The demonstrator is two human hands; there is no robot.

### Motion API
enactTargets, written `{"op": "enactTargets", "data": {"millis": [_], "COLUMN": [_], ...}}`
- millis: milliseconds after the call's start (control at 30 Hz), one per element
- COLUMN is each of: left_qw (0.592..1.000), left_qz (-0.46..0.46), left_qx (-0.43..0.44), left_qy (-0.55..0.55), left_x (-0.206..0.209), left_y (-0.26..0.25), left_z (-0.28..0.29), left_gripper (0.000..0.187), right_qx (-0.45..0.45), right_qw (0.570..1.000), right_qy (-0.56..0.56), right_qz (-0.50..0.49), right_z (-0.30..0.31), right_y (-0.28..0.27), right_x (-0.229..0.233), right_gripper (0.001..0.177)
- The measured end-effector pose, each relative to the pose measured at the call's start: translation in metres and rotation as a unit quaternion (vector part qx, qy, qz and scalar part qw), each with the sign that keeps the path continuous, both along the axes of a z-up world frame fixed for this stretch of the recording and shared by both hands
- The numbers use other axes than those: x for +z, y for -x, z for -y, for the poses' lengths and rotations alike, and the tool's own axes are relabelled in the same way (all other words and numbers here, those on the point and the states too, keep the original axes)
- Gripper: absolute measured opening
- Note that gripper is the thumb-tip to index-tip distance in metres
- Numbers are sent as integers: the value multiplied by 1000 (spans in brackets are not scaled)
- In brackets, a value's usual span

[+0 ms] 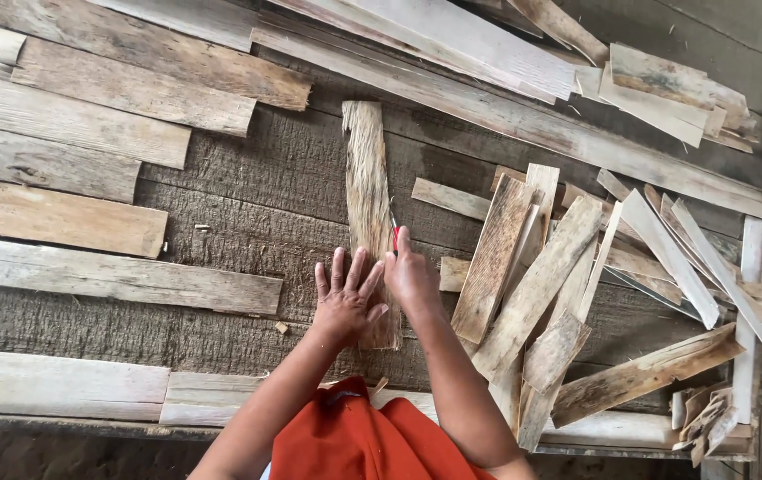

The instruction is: The person uses a red utility knife to trim the edges of a wooden plank on a workbench. They then place the trimmed plank into a partially assembled wooden panel structure.

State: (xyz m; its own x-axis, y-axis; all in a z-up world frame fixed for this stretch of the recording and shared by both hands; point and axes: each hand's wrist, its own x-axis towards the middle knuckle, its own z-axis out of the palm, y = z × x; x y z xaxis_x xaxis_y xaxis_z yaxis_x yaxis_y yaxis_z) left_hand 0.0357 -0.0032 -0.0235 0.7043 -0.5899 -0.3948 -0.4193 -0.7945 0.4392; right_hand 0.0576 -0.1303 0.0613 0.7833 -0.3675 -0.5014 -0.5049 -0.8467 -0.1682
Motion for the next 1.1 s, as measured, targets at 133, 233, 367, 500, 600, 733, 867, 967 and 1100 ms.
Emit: {"op": "enactTargets", "data": {"millis": [133, 233, 367, 500, 600, 733, 867, 967, 1100], "left_qw": [1000, 1000, 1000, 1000, 1000, 999, 1000, 1000, 1000], "left_qz": [6, 10, 19, 28, 25, 37, 19, 1, -2], "left_qx": [-6, -7, -3, -3, 2, 1, 2, -3, 2], "left_qy": [-1, -5, -2, -6, 2, 6, 1, -5, -3], "left_x": [-4, -5, -11, -13, -14, -13, -10, -8, -5], "left_y": [0, 0, 1, 1, 1, 1, -2, -3, -4], "left_z": [0, 0, 1, 2, 1, 0, -1, 0, 0], "left_gripper": [81, 81, 82, 81, 81, 82, 86, 92, 95], "right_qx": [-4, -12, -7, 6, 6, 10, 5, 0, 0], "right_qw": [1000, 999, 998, 997, 998, 998, 997, 998, 998], "right_qy": [-14, -40, -46, -53, -38, -46, -47, -47, -48], "right_qz": [6, 22, 42, 60, 56, 52, 56, 45, 44], "right_z": [1, -2, -2, -1, -2, -5, -5, -3, -5], "right_y": [13, 24, 37, 43, 50, 61, 69, 78, 90], "right_x": [-1, 6, -1, 1, -9, -4, -5, -10, -7], "right_gripper": [62, 60, 59, 58, 58, 60, 58, 58, 57]}}
